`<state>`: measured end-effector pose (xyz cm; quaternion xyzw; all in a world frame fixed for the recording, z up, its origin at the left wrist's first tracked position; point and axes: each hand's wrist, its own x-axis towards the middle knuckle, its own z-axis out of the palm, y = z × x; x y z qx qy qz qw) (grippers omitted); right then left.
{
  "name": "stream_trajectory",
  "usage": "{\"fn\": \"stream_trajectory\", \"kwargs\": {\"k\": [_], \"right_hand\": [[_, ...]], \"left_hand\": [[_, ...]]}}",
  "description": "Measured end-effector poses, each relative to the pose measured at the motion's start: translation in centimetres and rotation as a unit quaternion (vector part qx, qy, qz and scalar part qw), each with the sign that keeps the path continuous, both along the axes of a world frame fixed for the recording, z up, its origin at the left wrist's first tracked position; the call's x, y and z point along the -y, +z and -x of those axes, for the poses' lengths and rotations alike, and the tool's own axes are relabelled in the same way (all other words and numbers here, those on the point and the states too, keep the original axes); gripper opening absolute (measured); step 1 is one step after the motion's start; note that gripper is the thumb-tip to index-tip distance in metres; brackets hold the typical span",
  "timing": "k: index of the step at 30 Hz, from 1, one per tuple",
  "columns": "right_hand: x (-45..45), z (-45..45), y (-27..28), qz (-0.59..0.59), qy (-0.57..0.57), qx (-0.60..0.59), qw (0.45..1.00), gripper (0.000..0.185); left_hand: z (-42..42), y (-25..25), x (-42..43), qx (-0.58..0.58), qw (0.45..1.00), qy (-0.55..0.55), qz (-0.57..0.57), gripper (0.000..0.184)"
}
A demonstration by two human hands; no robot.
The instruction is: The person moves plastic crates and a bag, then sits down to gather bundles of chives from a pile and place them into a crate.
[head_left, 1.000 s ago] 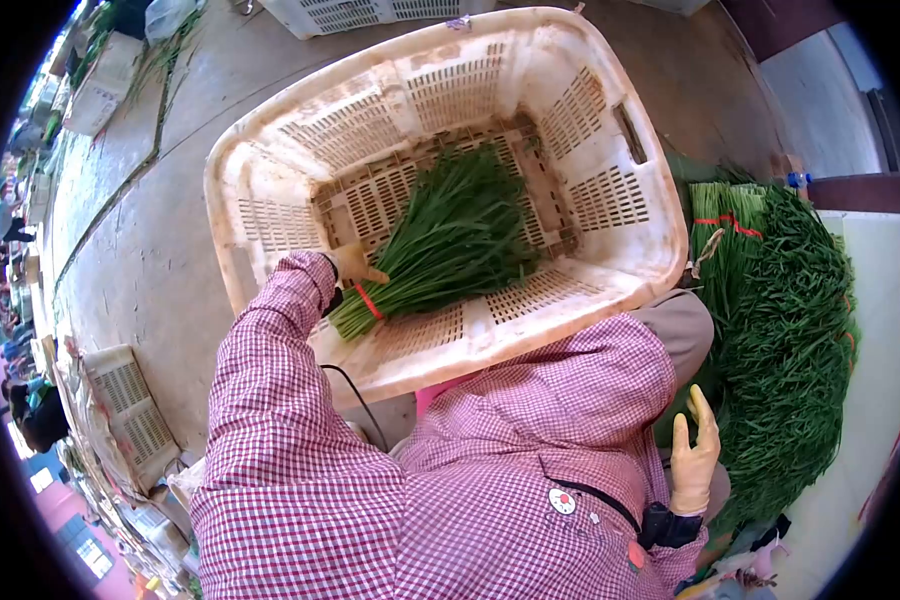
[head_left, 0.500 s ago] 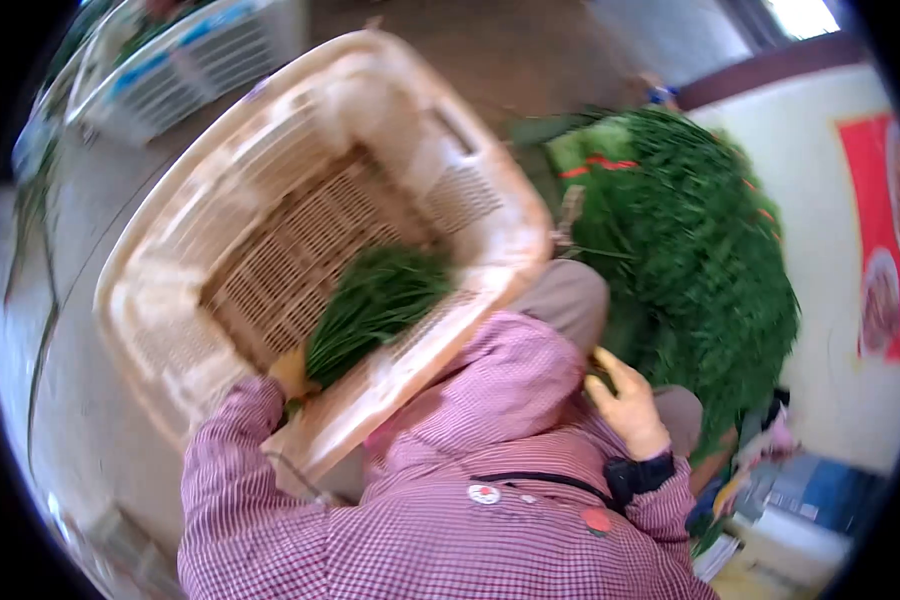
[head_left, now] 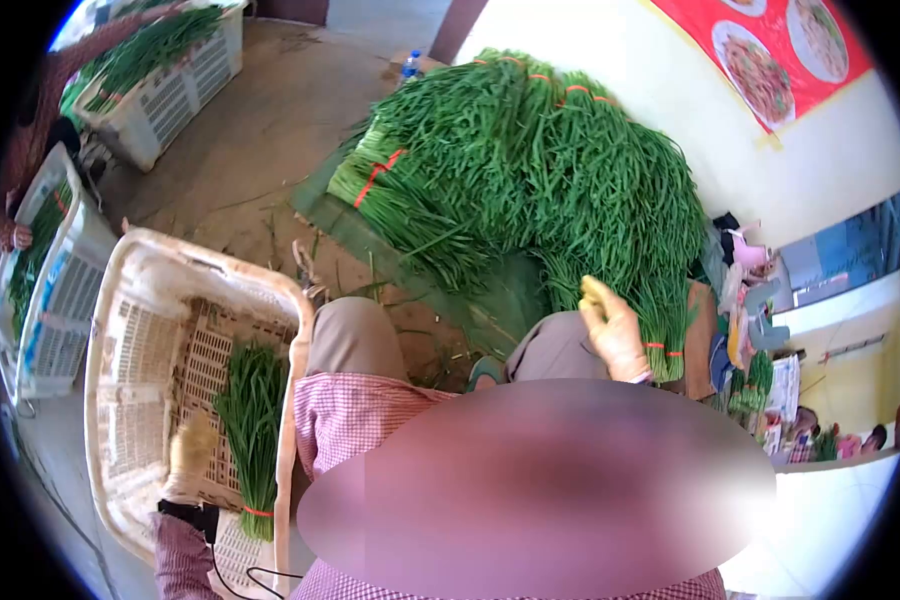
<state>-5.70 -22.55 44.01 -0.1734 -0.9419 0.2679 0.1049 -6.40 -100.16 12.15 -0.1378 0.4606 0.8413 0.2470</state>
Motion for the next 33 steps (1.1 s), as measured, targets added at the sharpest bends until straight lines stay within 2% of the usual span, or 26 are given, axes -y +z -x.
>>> {"fn": "stream_trajectory", "kwargs": {"k": [1, 3, 5, 6, 8, 9, 11, 12, 13, 15, 17, 19, 22, 25, 26, 28, 29, 30, 33], "right_hand": [[-2.3, -0.6, -0.3, 0.022, -0.056, -0.007, 0.998, 0.040], [-8.3, -2.5, -3.9, 0.091, -0.087, -0.054, 0.991, 0.036], [-13.6, -4.5, -7.8, 0.150, -0.116, -0.013, 0.982, 0.037], [-14.2, -5.1, -8.8, 0.121, -0.128, 0.032, 0.984, 0.038], [-15.5, -6.3, -10.9, 0.080, -0.148, 0.103, 0.980, 0.044], [-18.9, -8.3, -15.9, 0.083, -0.146, 0.083, 0.982, 0.052], [-18.7, -8.6, -16.1, -0.037, -0.181, 0.197, 0.963, 0.064], [-19.4, -9.6, -17.6, -0.052, -0.195, 0.211, 0.956, 0.071], [-20.0, -10.4, -19.0, -0.066, -0.207, 0.224, 0.950, 0.078], [-21.2, -12.7, -21.7, -0.055, -0.256, 0.229, 0.937, 0.084], [-22.0, -14.9, -25.3, -0.085, -0.295, 0.200, 0.931, 0.087], [-21.9, -16.0, -25.6, -0.053, -0.314, 0.217, 0.923, 0.092], [-21.3, -16.3, -25.9, -0.028, -0.325, 0.288, 0.900, 0.098], [-21.2, -15.7, -26.8, -0.180, -0.291, 0.327, 0.881, 0.098], [-21.4, -15.3, -26.7, -0.197, -0.307, 0.327, 0.872, 0.100], [-22.5, -13.9, -26.1, -0.165, -0.320, 0.363, 0.859, 0.101], [-23.2, -13.3, -26.2, -0.148, -0.327, 0.380, 0.853, 0.101], [-23.7, -12.7, -26.8, -0.154, -0.318, 0.382, 0.854, 0.103], [-23.7, -11.4, -27.8, -0.272, -0.266, 0.332, 0.863, 0.103]], "left_hand": [[3.9, 9.0, -5.3, -0.068, 0.990, 0.027, 0.117, 0.038], [7.7, 18.6, -11.6, -0.238, 0.919, -0.047, 0.312, 0.043], [9.4, 28.3, -20.0, -0.261, 0.906, -0.077, 0.325, 0.044], [9.6, 31.3, -23.6, -0.270, 0.900, -0.088, 0.332, 0.044], [10.3, 33.9, -29.3, -0.384, 0.824, -0.197, 0.367, 0.045], [10.4, 34.6, -32.2, -0.438, 0.776, -0.254, 0.376, 0.046], [9.4, 33.9, -38.4, -0.407, 0.812, -0.281, 0.310, 0.046], [9.6, 33.2, -40.9, -0.463, 0.764, -0.322, 0.313, 0.048], [9.5, 33.0, -43.6, -0.476, 0.744, -0.351, 0.312, 0.048], [8.8, 31.8, -48.6, -0.388, 0.785, -0.400, 0.270, 0.049], [8.2, 29.2, -52.3, -0.375, 0.785, -0.418, 0.261, 0.049], [7.6, 27.9, -55.5, -0.337, 0.787, -0.444, 0.265, 0.048], [6.9, 25.9, -58.4, -0.269, 0.804, -0.470, 0.246, 0.044], [6.8, 24.0, -59.6, -0.234, 0.791, -0.488, 0.285, 0.042], [6.6, 23.3, -59.6, -0.205, 0.805, -0.483, 0.276, 0.042], [6.4, 22.3, -59.5, -0.146, 0.832, -0.469, 0.259, 0.043], [6.4, 22.2, -59.7, -0.146, 0.825, -0.476, 0.269, 0.043], [6.5, 22.3, -59.9, -0.145, 0.817, -0.483, 0.279, 0.043], [6.3, 22.6, -60.3, -0.121, 0.809, -0.490, 0.301, 0.043]]}}
